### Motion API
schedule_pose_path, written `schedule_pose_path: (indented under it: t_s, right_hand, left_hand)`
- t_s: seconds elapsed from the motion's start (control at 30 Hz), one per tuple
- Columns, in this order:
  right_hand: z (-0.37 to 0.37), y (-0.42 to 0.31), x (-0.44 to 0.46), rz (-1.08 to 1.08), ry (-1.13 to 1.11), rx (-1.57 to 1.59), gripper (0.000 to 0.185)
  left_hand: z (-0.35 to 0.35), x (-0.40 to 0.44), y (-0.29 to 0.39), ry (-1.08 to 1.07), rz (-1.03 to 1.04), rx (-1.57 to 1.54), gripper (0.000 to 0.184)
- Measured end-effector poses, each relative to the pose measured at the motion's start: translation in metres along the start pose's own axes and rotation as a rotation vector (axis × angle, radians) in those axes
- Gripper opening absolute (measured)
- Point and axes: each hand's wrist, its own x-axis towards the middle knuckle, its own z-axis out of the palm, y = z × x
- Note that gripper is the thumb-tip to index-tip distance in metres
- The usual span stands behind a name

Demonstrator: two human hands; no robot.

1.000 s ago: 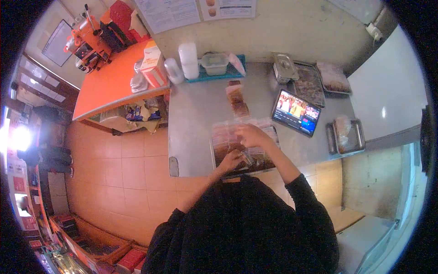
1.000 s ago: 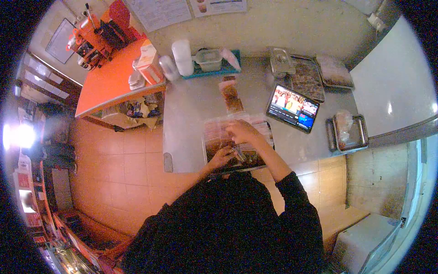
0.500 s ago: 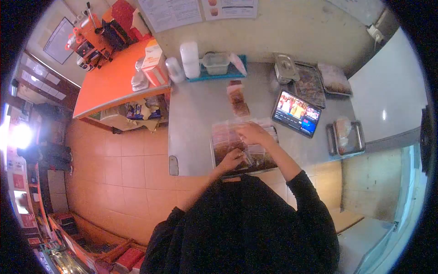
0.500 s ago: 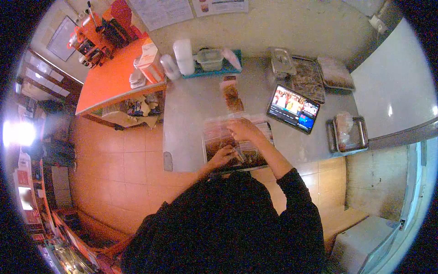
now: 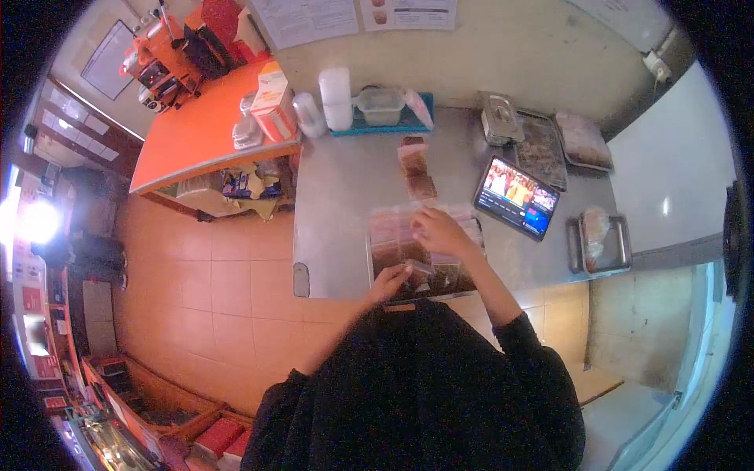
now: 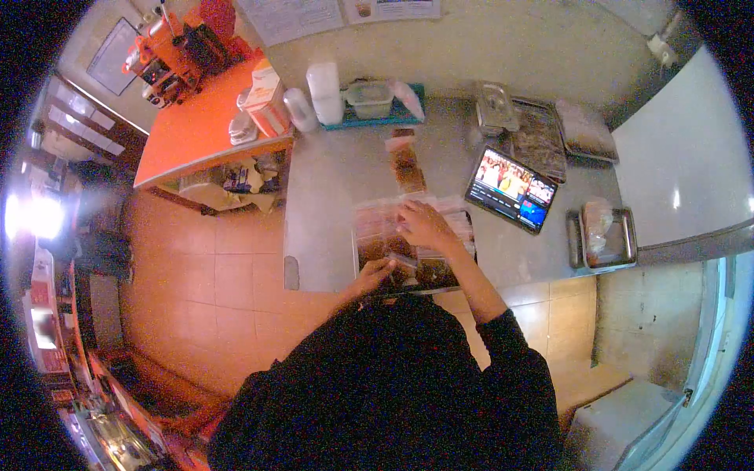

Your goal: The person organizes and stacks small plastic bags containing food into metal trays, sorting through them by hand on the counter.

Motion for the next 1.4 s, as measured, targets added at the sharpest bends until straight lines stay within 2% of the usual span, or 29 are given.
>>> schedule_pose_path:
  t_s: [0.03,0.07,0.13,0.17,0.3,0.37,0.4,0.47,0.6,0.67,0.7,0.77,0.8,0.87,0.9,0.97,1.1,1.17,1.27,1.4]
  right_hand:
    - [-0.002,-0.009,-0.003,0.014,0.014,0.147,0.02]
    - [-0.008,-0.021,-0.007,0.009,0.009,0.151,0.02]
    - [-0.016,-0.041,-0.018,0.247,-0.393,0.256,0.021]
    - [-0.008,-0.039,-0.023,0.146,-0.381,0.216,0.019]
    - [0.005,-0.031,-0.032,0.066,-0.263,0.218,0.017]
    - [0.001,-0.028,-0.031,0.104,-0.418,0.283,0.015]
    - [0.0,-0.027,-0.029,0.105,-0.42,0.284,0.015]
    - [0.001,-0.026,-0.027,0.102,-0.506,0.299,0.015]
    - [0.004,-0.029,-0.025,0.124,-0.419,0.084,0.013]
    - [0.0,-0.032,-0.018,0.181,-0.381,-0.04,0.013]
    - [0.002,-0.03,-0.016,0.185,-0.381,-0.039,0.013]
    - [0.008,-0.022,-0.01,0.073,-0.265,0.006,0.015]
    - [0.01,-0.017,-0.006,0.075,-0.267,0.007,0.015]
    - [0.008,-0.011,0.004,-0.093,-0.303,-0.031,0.015]
    - [0.008,-0.009,0.008,-0.095,-0.303,-0.031,0.015]
    - [0.013,0.001,0.013,-0.061,-0.388,-0.087,0.015]
    - [0.023,0.019,0.024,-0.161,-0.408,-0.103,0.015]
    - [0.018,0.016,0.027,-0.116,-0.428,-0.007,0.015]
    - [0.0,0.004,0.03,-0.076,-0.472,-0.056,0.015]
    - [0.002,0.014,0.026,-0.018,-0.527,-0.041,0.016]
  left_hand:
    - [0.002,-0.008,0.012,0.083,-0.105,-0.096,0.039]
    - [0.001,-0.012,0.014,0.125,-0.158,-0.143,0.04]
    - [-0.001,-0.015,0.013,0.173,-0.212,-0.233,0.041]
    - [-0.002,-0.015,0.009,0.175,-0.213,-0.274,0.042]
    - [0.002,-0.018,0.001,0.175,-0.201,-0.267,0.039]
    - [0.007,-0.023,0.006,0.237,-0.25,-0.274,0.036]
    - [0.006,-0.024,-0.001,0.237,-0.252,-0.275,0.036]
    - [0.003,-0.025,-0.009,0.27,-0.184,0.172,0.033]
    - [0.011,-0.035,0.019,0.375,-0.228,0.062,0.034]
    - [0.0,-0.037,0.015,0.289,-0.174,0.626,0.035]
    - [-0.003,-0.038,0.012,0.285,-0.174,0.625,0.035]
    - [-0.007,-0.037,0.011,0.106,-0.094,0.576,0.034]
    - [-0.008,-0.034,0.01,0.105,-0.096,0.575,0.034]
    - [-0.01,-0.023,0.001,-0.027,0.032,0.468,0.033]
    - [-0.009,-0.018,-0.003,-0.026,0.031,0.468,0.033]
    - [-0.005,-0.006,-0.009,-0.001,0.122,0.234,0.033]
    - [-0.004,0.011,-0.017,-0.059,0.145,0.319,0.033]
    - [-0.001,0.009,-0.013,-0.014,0.025,0.377,0.033]
    - [0.0,0.007,-0.013,0.0,0.117,0.307,0.035]
    - [0.003,0.012,-0.007,0.019,0.125,0.324,0.035]
